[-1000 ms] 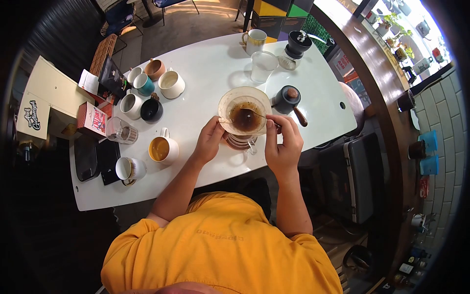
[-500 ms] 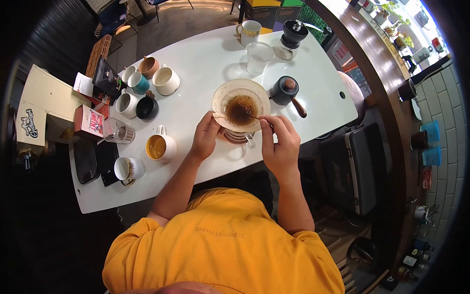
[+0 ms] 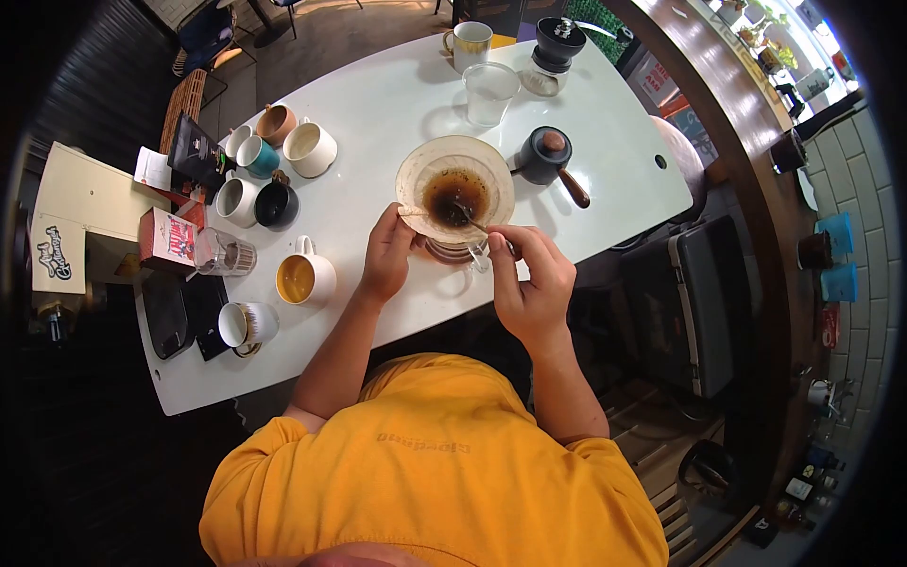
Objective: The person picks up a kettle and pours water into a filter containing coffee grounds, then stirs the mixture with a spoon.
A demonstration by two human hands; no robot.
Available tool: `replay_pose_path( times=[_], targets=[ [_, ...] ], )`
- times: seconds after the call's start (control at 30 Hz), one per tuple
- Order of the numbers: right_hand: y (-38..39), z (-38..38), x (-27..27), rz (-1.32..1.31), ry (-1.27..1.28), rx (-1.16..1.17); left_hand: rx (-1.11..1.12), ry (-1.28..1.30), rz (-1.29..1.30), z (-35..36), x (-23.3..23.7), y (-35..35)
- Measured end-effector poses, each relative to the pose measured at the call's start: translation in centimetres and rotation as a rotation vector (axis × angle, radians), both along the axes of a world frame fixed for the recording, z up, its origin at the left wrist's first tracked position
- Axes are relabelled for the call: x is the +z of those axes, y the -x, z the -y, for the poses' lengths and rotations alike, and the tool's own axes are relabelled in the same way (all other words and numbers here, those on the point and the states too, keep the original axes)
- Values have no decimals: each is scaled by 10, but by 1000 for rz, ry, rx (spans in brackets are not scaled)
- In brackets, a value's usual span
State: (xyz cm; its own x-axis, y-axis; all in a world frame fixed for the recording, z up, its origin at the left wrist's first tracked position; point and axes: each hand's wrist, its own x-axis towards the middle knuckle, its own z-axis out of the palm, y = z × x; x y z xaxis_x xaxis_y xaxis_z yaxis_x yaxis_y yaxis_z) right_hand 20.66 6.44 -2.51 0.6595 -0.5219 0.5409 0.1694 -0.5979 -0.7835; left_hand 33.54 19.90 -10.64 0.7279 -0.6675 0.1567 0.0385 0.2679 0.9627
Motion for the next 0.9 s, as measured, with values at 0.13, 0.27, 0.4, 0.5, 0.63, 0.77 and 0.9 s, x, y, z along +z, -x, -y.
replay_pose_path(
  times=[0.13, 0.27, 0.4, 0.5, 0.63, 0.77, 0.9],
  targets=[
    [4, -2, 0, 13, -63, -12, 10, -7, 19, -1, 3, 1],
    [6, -3, -3, 46, -97, -8, 15, -9, 22, 0, 5, 1],
    [6, -3, -6, 73, -104, -20, 11, 0, 25, 0, 4, 0],
    [6, -4, -7, 96, -118, -50, 15, -6, 25, 0, 3, 0],
    [6, -2, -8, 167, -100, -101, 19, 8, 26, 0, 1, 0],
    [3, 0, -4, 239, -26, -124, 11, 21, 17, 1, 1, -1],
    [4, 5, -3, 254, 29, -122, 7, 39, 9, 1, 0, -1]
  ],
)
